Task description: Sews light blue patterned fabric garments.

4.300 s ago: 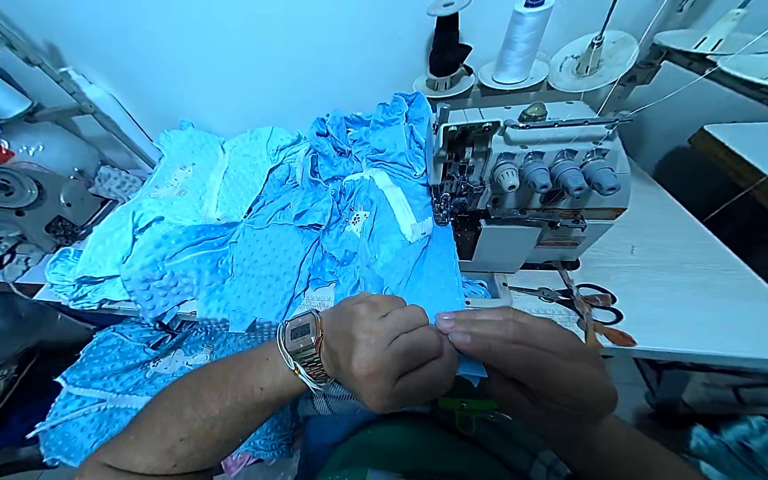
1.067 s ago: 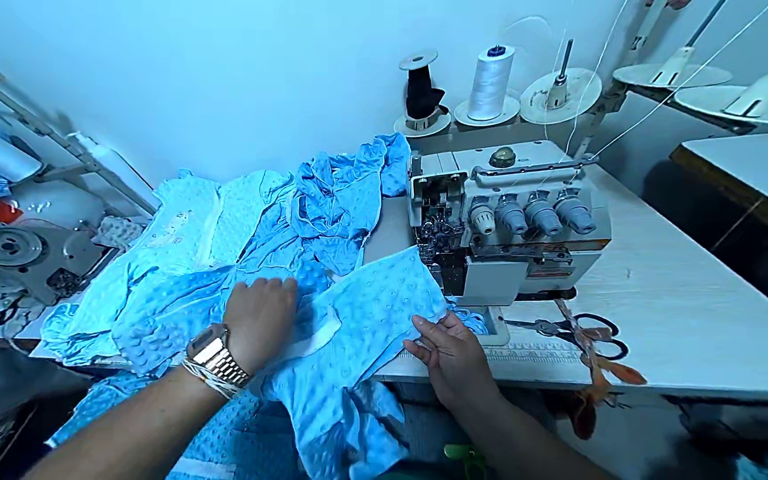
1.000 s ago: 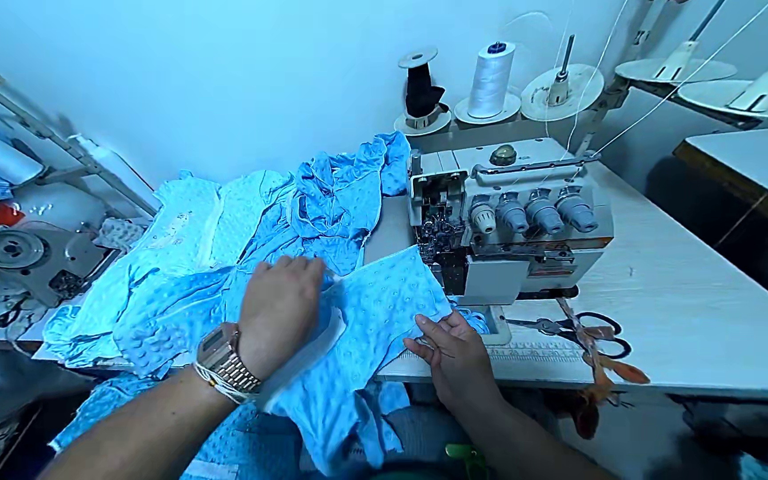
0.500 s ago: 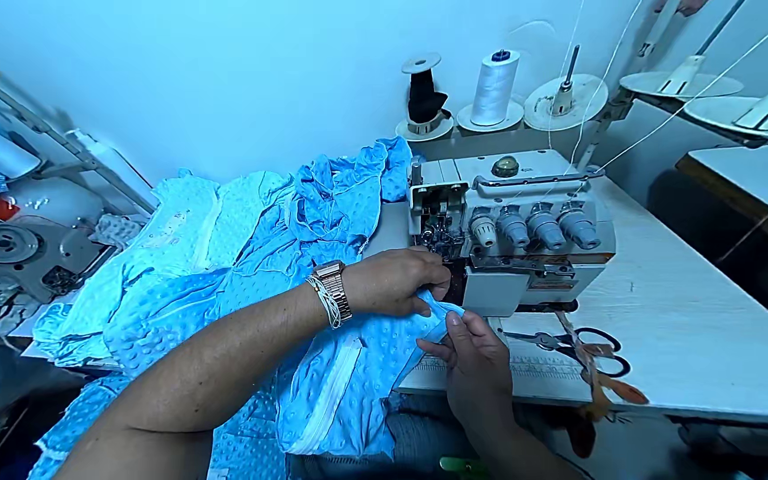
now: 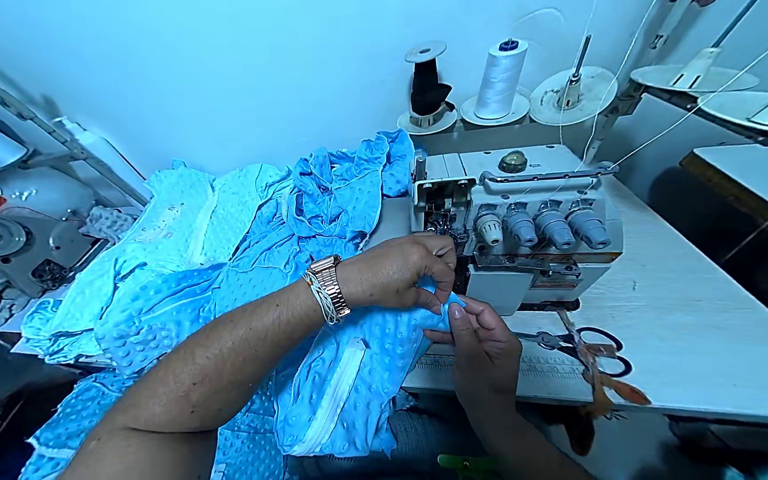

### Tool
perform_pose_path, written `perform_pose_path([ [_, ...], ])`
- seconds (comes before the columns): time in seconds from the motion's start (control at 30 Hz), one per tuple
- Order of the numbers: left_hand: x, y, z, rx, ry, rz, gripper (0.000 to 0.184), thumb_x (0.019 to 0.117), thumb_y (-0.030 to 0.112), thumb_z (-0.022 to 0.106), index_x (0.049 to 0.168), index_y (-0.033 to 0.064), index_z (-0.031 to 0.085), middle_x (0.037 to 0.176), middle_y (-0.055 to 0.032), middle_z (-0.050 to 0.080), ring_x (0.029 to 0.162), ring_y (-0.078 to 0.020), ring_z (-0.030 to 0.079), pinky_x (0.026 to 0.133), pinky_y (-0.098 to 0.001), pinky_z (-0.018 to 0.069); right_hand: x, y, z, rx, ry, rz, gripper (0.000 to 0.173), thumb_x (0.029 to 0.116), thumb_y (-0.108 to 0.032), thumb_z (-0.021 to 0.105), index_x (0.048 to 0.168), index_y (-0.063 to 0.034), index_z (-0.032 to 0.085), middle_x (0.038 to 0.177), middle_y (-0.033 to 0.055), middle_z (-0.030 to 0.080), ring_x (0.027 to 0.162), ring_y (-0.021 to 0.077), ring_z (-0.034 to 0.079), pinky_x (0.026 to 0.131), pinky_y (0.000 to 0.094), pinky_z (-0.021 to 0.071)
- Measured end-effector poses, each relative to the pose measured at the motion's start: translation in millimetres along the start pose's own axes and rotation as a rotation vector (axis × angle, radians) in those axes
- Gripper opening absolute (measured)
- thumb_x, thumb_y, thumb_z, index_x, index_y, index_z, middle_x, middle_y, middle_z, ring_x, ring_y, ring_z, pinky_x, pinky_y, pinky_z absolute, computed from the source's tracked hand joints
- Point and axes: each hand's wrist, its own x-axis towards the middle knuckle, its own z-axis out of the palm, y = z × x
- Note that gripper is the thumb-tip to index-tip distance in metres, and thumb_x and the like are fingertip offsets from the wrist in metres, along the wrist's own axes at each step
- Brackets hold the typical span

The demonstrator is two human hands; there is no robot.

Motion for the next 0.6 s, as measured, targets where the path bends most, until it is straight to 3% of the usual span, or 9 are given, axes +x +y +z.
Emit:
perform_pose_path([
  [0.1,1.6,-0.7,-3.8,-0.085,0.073,0.046,0.007,0.0805,0.007,0.081,0.077,0.0053,0.076,0.099,-0.0099,0.068,0.104,-0.0158,0.060,0.090,-0.0259,0.0475,4.9,3.0,-0.3,-0.114,-0.002,-0.136,0.016,0.0996,-0.006,0.060,0.112,-0.0037,0.070,0.083,-0.0064,0.073,0.069,0.0007,0.069,0.065,0.0185,0.0604],
  [0.23,3.4,-0.8,-6.1,-0.108,0.046,0.033,0.005,0.0816,0.002,0.080,0.081,0.0016,0.075,0.106,-0.0126,0.071,0.106,-0.0159,0.064,0.092,-0.0264,0.0516,5.5,2.0,1.7,-0.203,-0.032,-0.252,0.016,0.1000,-0.008,0.059,0.109,-0.0021,0.072,0.082,-0.0063,0.072,0.070,-0.0034,0.065,0.066,0.0139,0.0563],
  [0.37,2.9,-1.6,-4.2,-0.165,0.010,0.026,0.003,0.0861,0.000,0.075,0.086,-0.0024,0.074,0.100,-0.0133,0.074,0.099,-0.0159,0.070,0.088,-0.0286,0.0550,3.2,-1.5,1.8,-0.189,-0.049,-0.219,0.021,0.1008,-0.006,0.053,0.111,-0.0003,0.071,0.079,-0.0069,0.069,0.068,-0.0033,0.063,0.065,0.0134,0.0542],
  [0.5,1.6,4.3,-4.7,-0.198,-0.051,-0.122,0.014,0.0899,0.003,0.074,0.101,-0.0012,0.067,0.089,-0.0078,0.070,0.081,-0.0102,0.066,0.074,-0.0246,0.0527,1.7,-6.8,2.7,-0.142,-0.080,-0.173,0.025,0.1016,-0.005,0.051,0.116,-0.0013,0.071,0.087,-0.0047,0.073,0.072,-0.0006,0.066,0.068,0.0163,0.0571],
  [0.57,0.6,4.2,-7.1,-0.150,-0.138,-0.183,0.017,0.0942,0.007,0.071,0.109,-0.0005,0.069,0.089,-0.0074,0.070,0.080,-0.0110,0.065,0.073,-0.0263,0.0530,1.8,-7.3,4.0,-0.143,-0.085,-0.171,0.027,0.1011,-0.005,0.050,0.118,-0.0011,0.071,0.087,-0.0038,0.073,0.071,0.0002,0.067,0.068,0.0174,0.0580],
  [0.6,-0.5,3.4,-7.2,-0.105,-0.163,-0.177,0.014,0.0959,0.010,0.070,0.105,-0.0004,0.071,0.088,-0.0079,0.070,0.081,-0.0124,0.065,0.075,-0.0279,0.0525,1.3,-7.3,4.8,-0.143,-0.084,-0.170,0.027,0.1008,-0.005,0.051,0.118,-0.0011,0.071,0.086,-0.0037,0.073,0.071,0.0002,0.067,0.068,0.0177,0.0585],
])
